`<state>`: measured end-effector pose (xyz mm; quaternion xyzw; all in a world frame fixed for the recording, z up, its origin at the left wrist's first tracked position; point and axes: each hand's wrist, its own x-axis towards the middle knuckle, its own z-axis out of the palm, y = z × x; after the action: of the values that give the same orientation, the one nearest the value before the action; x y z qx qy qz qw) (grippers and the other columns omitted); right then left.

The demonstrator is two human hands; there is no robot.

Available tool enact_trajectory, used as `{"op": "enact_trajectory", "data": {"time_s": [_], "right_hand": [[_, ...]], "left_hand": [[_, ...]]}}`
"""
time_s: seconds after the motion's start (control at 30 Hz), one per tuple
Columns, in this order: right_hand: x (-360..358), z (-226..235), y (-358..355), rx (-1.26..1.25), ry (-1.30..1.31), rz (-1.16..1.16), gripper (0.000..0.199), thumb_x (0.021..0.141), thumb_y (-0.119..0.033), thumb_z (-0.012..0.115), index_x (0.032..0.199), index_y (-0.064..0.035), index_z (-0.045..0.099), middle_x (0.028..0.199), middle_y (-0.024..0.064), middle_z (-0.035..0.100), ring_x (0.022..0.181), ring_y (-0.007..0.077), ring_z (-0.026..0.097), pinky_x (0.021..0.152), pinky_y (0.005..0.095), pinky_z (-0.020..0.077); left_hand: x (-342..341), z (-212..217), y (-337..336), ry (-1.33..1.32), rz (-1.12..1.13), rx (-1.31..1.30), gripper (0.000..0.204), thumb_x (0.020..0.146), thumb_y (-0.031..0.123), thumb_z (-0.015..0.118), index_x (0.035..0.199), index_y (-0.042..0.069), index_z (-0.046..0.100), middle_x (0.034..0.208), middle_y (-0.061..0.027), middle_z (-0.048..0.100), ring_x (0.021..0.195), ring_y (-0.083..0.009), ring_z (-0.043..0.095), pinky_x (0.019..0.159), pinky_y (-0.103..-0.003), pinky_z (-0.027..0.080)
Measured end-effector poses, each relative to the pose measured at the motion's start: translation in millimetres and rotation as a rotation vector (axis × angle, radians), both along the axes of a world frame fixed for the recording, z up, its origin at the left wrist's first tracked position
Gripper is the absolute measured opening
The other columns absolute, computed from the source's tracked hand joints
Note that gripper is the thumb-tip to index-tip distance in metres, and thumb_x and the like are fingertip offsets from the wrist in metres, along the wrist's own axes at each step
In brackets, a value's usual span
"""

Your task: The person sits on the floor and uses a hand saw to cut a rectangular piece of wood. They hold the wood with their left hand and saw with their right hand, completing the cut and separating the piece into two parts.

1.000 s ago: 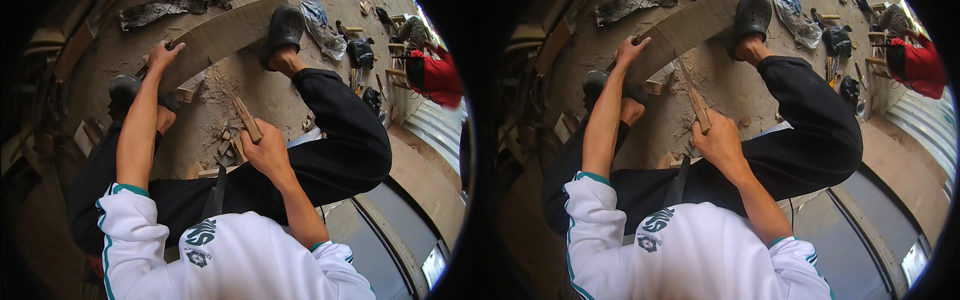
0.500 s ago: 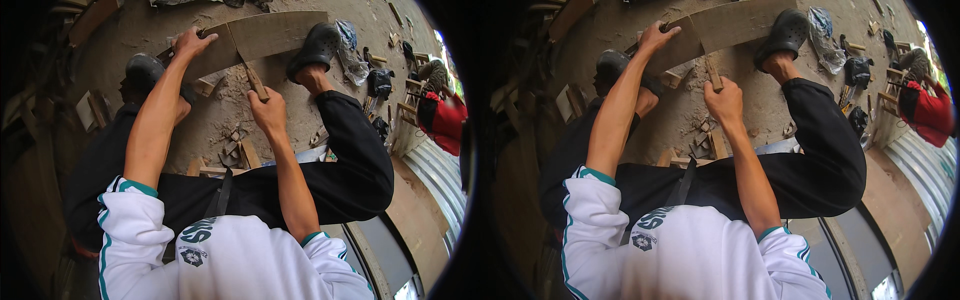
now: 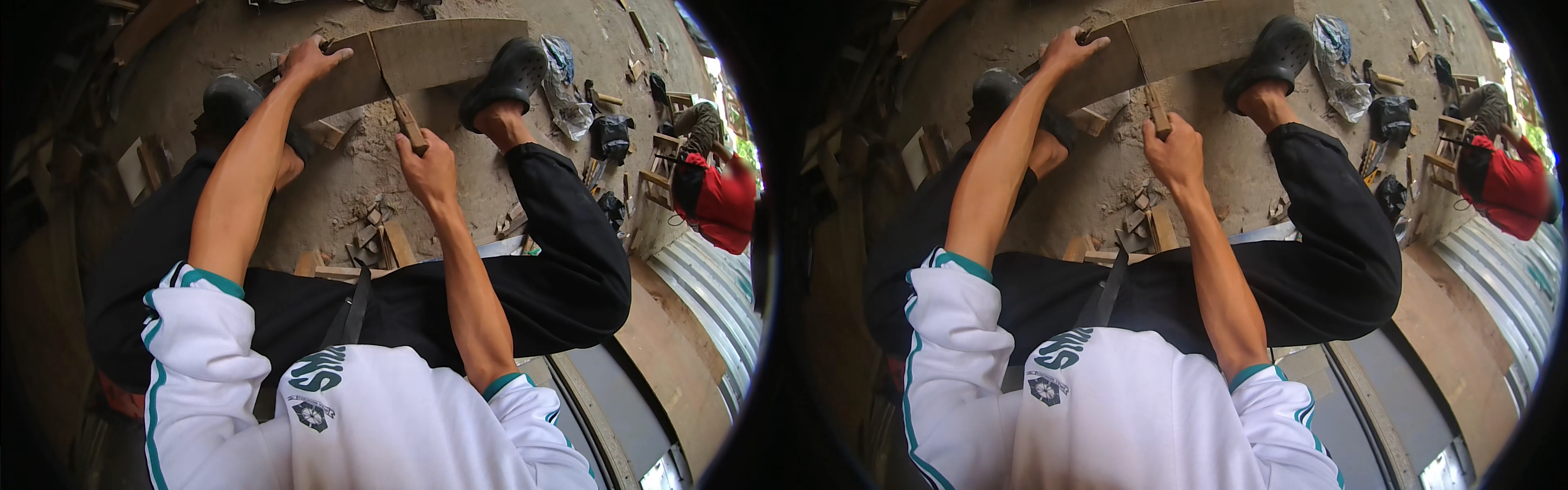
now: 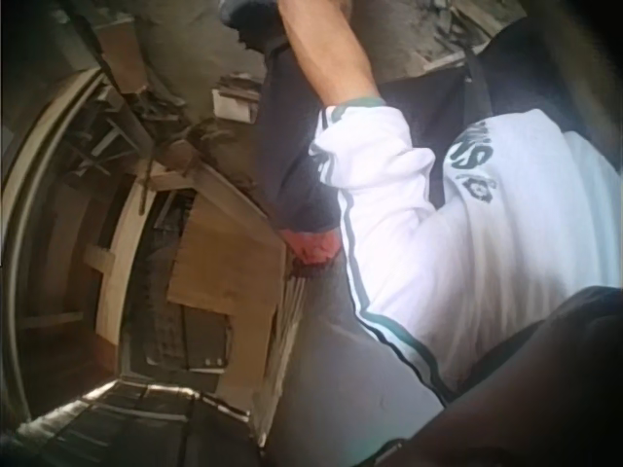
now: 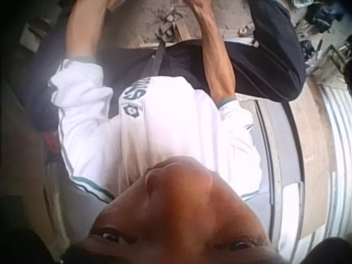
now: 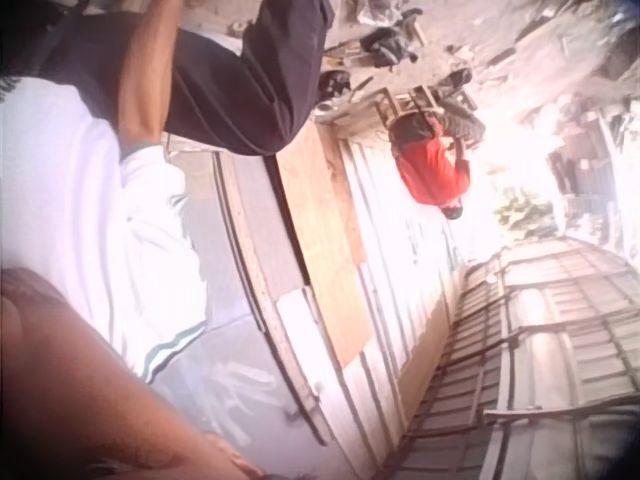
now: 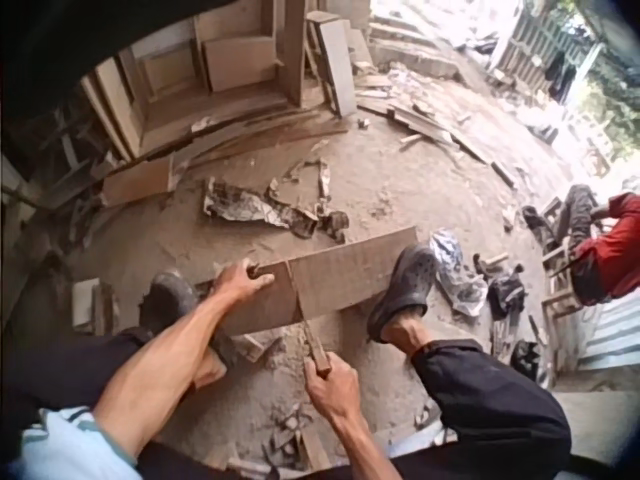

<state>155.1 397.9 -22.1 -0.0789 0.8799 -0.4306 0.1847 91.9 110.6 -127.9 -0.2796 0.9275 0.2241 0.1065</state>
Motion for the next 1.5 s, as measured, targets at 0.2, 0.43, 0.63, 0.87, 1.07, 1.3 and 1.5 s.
{"op": "enact_trajectory", "data": {"time_s": [0.2,0.43,0.63,0.87,1.07,1.3,1.5], "right_hand": [[25.9,-25.7,9.3,-0.029,0.045,-0.044,0.027,0.087,-0.024,0.067,0.076,0.0002,0.06,0.059,0.0176,0.057,0.053,0.0335,0.06,0.055,0.0391,0.0469],[33.2,-21.3,8.5,-0.088,0.083,-0.102,0.027,0.087,-0.025,0.067,0.077,-0.0003,0.061,0.057,0.0137,0.057,0.05,0.0254,0.058,0.053,0.0359,0.0458],[16.2,5.0,-1.6,-0.024,0.028,-0.063,0.028,0.086,-0.026,0.066,0.081,0.002,0.064,0.06,0.0155,0.06,0.051,0.0288,0.059,0.055,0.0376,0.0474],[-9.3,7.3,-9.4,0.032,-0.003,-0.098,0.03,0.082,-0.024,0.061,0.075,0.0047,0.062,0.062,0.0206,0.061,0.056,0.0321,0.063,0.061,0.0406,0.0494],[-17.9,0.3,-13.9,0.049,-0.06,-0.115,0.03,0.08,-0.024,0.06,0.079,0.0053,0.065,0.066,0.0238,0.063,0.064,0.0373,0.066,0.065,0.0424,0.0508],[-11.2,-10.6,1.2,-0.032,-0.087,-0.105,0.029,0.08,-0.026,0.06,0.076,0.0031,0.064,0.066,0.0246,0.062,0.066,0.0409,0.065,0.067,0.046,0.05],[-11.4,-11.1,3.4,-0.015,-0.121,-0.075,0.028,0.08,-0.026,0.06,0.074,0.0018,0.063,0.068,0.025,0.062,0.069,0.0435,0.063,0.068,0.0474,0.0496]], "left_hand": [[0.2,-7.1,4.9,0.021,0.013,-0.04,0.093,0.07,0.081,0.06,0.132,0.011,0.058,0.126,-0.0139,0.065,0.12,-0.0317,0.058,0.107,-0.055,0.032],[-3.8,-15.2,-6.1,0.003,-0.012,0.07,0.1,0.068,0.082,0.061,0.137,0.01,0.053,0.13,-0.017,0.061,0.121,-0.0346,0.057,0.108,-0.052,0.032],[-2.2,-30.2,-17.3,0.089,-0.016,0.064,0.098,0.068,0.081,0.062,0.135,0.011,0.056,0.126,-0.0156,0.064,0.12,-0.0335,0.058,0.106,-0.052,0.034],[1.2,-6.1,7.6,0.059,0.03,-0.037,0.088,0.072,0.075,0.064,0.13,0.009,0.058,0.12,-0.0154,0.066,0.114,-0.0339,0.061,0.101,-0.053,0.036],[-4.1,7.6,3.8,-0.007,-0.016,0.011,0.096,0.07,0.077,0.063,0.136,0.007,0.054,0.128,-0.0171,0.062,0.12,-0.0345,0.058,0.103,-0.047,0.04],[-22.4,16.6,-11.8,-0.114,-0.217,0.088,0.107,0.062,0.079,0.069,0.137,0.004,0.053,0.127,-0.0217,0.061,0.119,-0.0373,0.058,0.1,-0.044,0.046],[-16.6,2.4,2.0,-0.08,-0.118,0.001,0.111,0.061,0.078,0.071,0.139,0.002,0.049,0.131,-0.0233,0.058,0.122,-0.0381,0.056,0.102,-0.046,0.045]]}}
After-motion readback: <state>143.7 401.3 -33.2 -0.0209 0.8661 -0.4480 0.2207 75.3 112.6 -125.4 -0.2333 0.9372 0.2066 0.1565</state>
